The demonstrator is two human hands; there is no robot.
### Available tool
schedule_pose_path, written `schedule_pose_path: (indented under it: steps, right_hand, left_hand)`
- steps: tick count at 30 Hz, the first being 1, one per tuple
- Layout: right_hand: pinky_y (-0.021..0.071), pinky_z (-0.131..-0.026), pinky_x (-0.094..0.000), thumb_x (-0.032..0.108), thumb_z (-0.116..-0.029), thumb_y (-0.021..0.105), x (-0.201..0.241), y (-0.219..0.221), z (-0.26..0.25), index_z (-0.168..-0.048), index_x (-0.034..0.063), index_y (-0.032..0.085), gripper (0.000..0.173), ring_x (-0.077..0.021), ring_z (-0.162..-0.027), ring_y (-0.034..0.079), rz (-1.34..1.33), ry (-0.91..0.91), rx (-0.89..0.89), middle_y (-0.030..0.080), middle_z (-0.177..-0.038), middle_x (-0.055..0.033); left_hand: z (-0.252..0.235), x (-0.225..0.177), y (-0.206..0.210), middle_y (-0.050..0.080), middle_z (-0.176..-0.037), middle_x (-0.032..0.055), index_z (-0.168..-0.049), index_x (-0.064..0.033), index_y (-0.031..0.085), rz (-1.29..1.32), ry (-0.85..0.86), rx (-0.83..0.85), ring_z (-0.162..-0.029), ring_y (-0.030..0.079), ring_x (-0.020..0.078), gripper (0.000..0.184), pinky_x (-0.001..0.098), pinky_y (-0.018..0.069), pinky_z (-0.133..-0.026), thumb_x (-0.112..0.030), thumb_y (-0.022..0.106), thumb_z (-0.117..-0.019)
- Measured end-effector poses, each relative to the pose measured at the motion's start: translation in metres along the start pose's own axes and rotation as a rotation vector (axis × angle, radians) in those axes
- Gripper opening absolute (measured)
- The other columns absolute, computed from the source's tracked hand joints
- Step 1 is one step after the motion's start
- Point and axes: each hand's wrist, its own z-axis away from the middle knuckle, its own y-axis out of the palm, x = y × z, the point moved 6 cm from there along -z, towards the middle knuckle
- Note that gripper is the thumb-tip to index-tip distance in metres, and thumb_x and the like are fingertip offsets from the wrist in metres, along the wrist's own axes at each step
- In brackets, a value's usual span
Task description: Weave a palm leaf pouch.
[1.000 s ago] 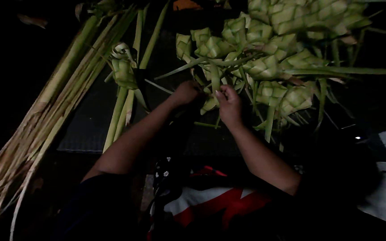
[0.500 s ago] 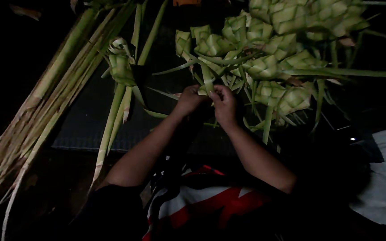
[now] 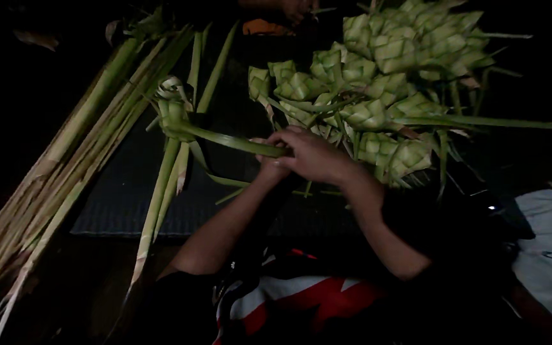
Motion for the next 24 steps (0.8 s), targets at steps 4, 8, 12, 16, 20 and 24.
schedule_pose_path:
  steps: [4, 8, 12, 16, 20, 24]
  right_hand:
    - [0.0548, -0.093, -0.0415, 0.019, -0.1018, 0.063, 0.017, -0.011, 0.001, -0.123, 0.0061, 0.068, 0.025, -0.0200, -0.107, 0.066, -0.210, -0.025, -0.024, 0.069, -0.121, -0.0095]
    - [0.0548, -0.063, -0.0173, 0.012, -0.1017, 0.056, 0.018, -0.058, 0.023, -0.114, 0.0048, 0.060, 0.015, 0.0018, -0.068, 0.060, -0.543, -0.052, -0.226, 0.064, -0.084, 0.0076]
    - [0.0495, -0.052, -0.0136, 0.011, -0.1015, 0.056, -0.008, -0.089, 0.056, -0.122, 0.0073, 0.057, 0.021, 0.0014, -0.057, 0.055, -0.576, 0.161, -0.269, 0.063, -0.081, 0.0070]
    - [0.0458, -0.054, -0.0122, 0.005, -0.1023, 0.049, -0.026, -0.097, 0.083, -0.113, 0.0000, 0.061, 0.017, 0.0039, -0.056, 0.052, -0.464, 0.404, -0.190, 0.059, -0.072, 0.0076]
    - [0.0502, -0.070, -0.0245, 0.014, -0.1025, 0.058, -0.073, -0.067, 0.088, -0.106, 0.0019, 0.068, 0.017, -0.0026, -0.073, 0.058, -0.298, 0.554, 0.036, 0.066, -0.085, -0.0016]
    - [0.0476, -0.070, -0.0303, 0.017, -0.1048, 0.057, -0.090, -0.055, 0.085, -0.104, 0.0007, 0.068, 0.019, -0.0073, -0.072, 0.055, -0.257, 0.695, 0.068, 0.065, -0.085, -0.0051]
  left_hand:
    - [-0.002, 0.006, -0.005, 0.068, -0.120, 0.0245, -0.121, 0.0047, 0.067, 0.028, -0.064, 0.120, -0.116, 0.063, 0.0370, 0.040, 0.0558, 0.0453, -0.103, -0.024, 0.071, -0.0946]
    - [-0.011, 0.010, -0.023, 0.061, -0.135, 0.0169, -0.113, 0.0002, 0.072, 0.296, -0.075, 0.063, -0.129, 0.053, 0.0325, 0.033, 0.0622, 0.0364, -0.108, -0.016, 0.079, -0.0851]
    - [-0.014, 0.020, -0.020, 0.053, -0.147, 0.0101, -0.111, -0.0053, 0.074, 0.338, -0.086, 0.042, -0.135, 0.048, 0.0280, 0.027, 0.0629, 0.0315, -0.110, -0.014, 0.078, -0.0854]
    - [-0.014, 0.021, -0.022, 0.052, -0.149, 0.0103, -0.113, -0.0060, 0.074, 0.301, -0.117, 0.038, -0.136, 0.047, 0.0307, 0.028, 0.0653, 0.0276, -0.110, -0.016, 0.077, -0.0875]
    - [-0.013, 0.019, -0.021, 0.053, -0.147, 0.0099, -0.121, -0.0069, 0.071, 0.308, -0.096, 0.036, -0.135, 0.048, 0.0287, 0.035, 0.0638, 0.0290, -0.111, -0.017, 0.078, -0.0875]
    - [-0.013, 0.021, -0.021, 0.053, -0.147, 0.0109, -0.120, -0.0052, 0.071, 0.327, -0.078, 0.010, -0.136, 0.047, 0.0304, 0.033, 0.0647, 0.0279, -0.110, -0.012, 0.077, -0.0875]
